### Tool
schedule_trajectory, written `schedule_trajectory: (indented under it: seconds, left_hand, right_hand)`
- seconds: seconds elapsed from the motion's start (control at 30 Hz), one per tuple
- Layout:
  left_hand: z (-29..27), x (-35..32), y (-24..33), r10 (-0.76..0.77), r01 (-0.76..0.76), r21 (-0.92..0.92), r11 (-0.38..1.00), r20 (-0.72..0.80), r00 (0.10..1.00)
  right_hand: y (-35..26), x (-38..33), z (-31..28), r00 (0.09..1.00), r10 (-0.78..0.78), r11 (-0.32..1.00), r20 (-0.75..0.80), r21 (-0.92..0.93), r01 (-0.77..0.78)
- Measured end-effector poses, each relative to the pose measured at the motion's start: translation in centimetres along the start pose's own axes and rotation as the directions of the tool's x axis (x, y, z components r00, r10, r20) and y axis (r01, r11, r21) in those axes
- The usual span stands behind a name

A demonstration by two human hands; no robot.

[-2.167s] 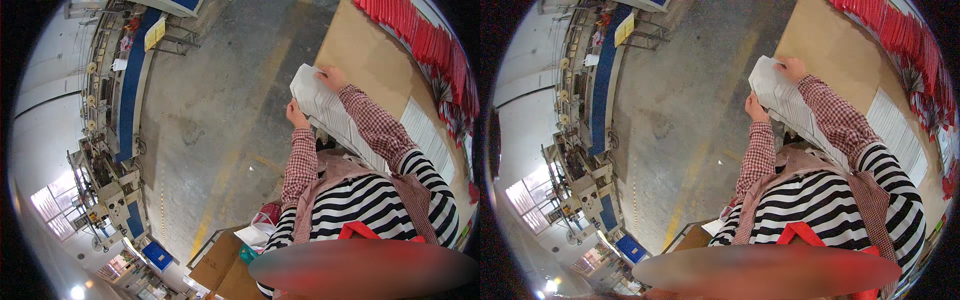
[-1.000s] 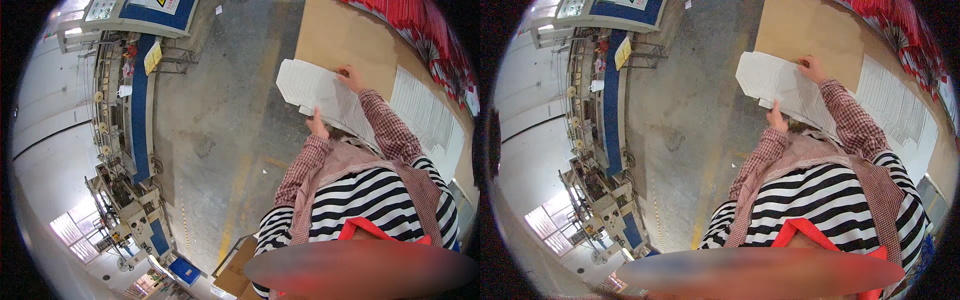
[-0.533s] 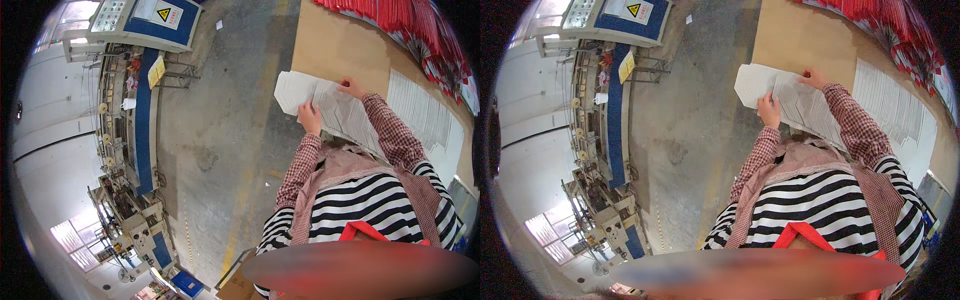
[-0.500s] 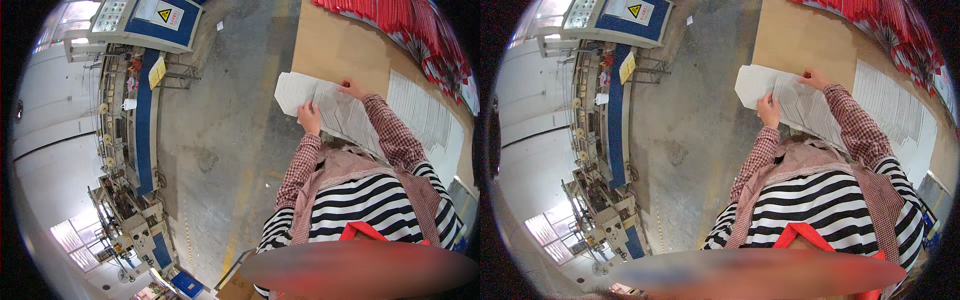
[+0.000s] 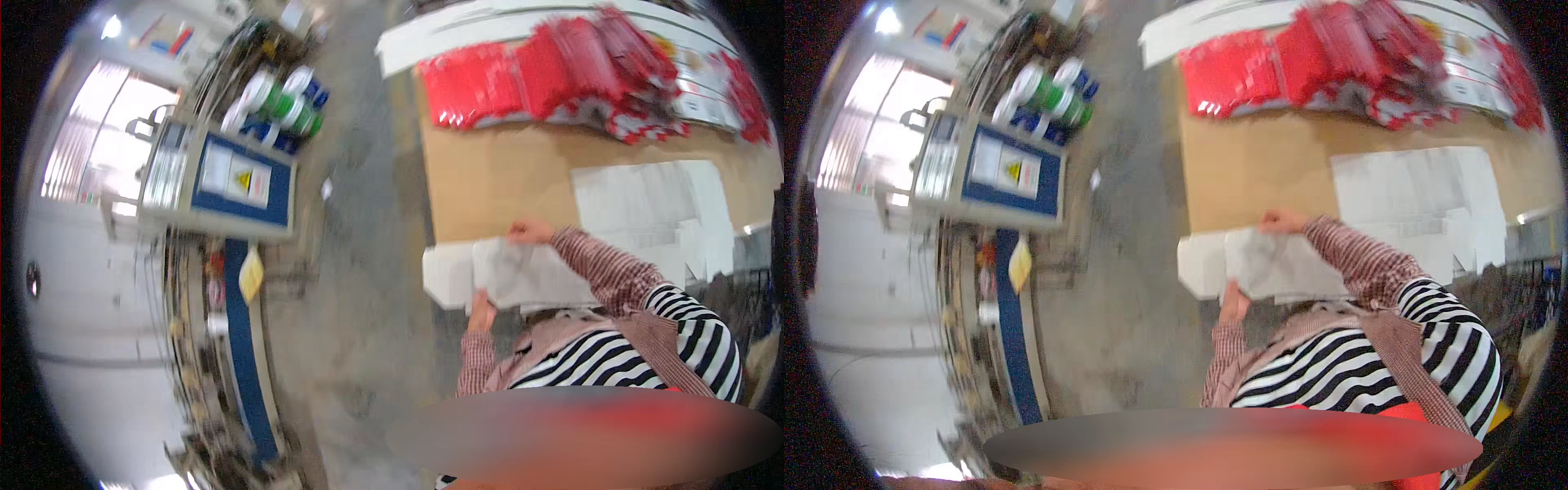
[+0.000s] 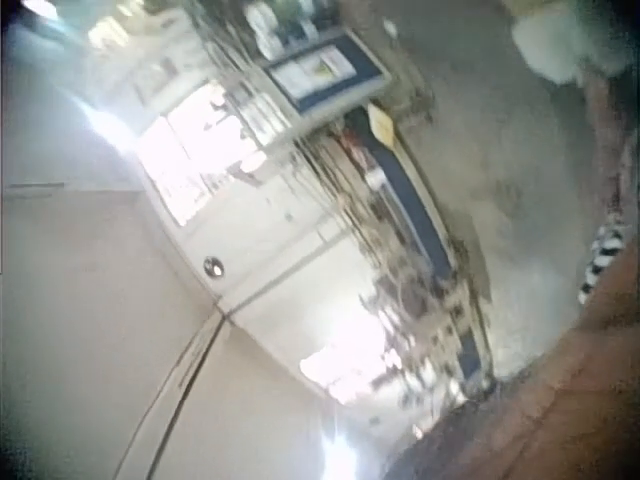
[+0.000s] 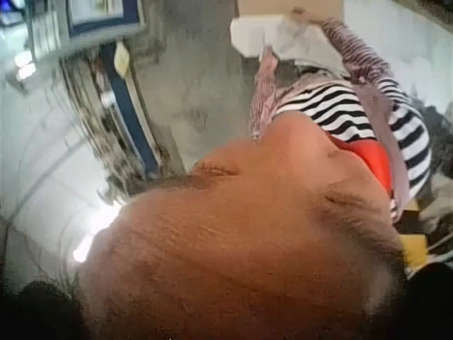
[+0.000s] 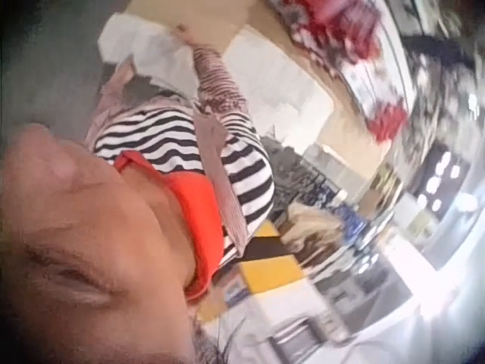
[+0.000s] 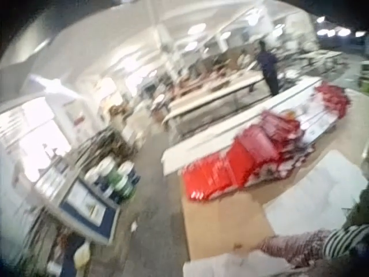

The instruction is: Organizing and stacking large white sheets of paper or cardstock on a table in an industrial facility.

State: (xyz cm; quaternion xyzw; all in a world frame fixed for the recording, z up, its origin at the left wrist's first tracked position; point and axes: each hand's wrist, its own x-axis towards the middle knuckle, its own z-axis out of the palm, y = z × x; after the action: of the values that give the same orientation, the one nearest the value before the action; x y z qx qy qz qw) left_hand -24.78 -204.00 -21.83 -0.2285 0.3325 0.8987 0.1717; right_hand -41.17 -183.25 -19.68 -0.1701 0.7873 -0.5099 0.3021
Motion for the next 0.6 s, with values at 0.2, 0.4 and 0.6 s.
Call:
schedule_trajectory:
  seconds: [0.2,0.4,0.6]
  left_hand:
    - [4.2,-2.4,-0.4,-0.162,0.162,-0.006,0.987,0.025,0.986]
    - [3.1,-0.3,-1.7,-0.193,0.193,0.032,0.981,0.004,0.981]
    - [3.7,-1.9,-2.2,-0.037,0.052,0.080,0.995,-0.178,0.983]
  right_hand:
    - [-3.9,-14.9,-3.1,0.931,-0.362,0.758,0.051,-0.565,0.326]
    - [4.1,-39.1,-6.7,0.904,0.419,0.872,-0.079,-0.242,-0.425]
    - [-4.3,-40.6,-10.6,0.925,0.314,0.877,-0.214,-0.307,-0.368]
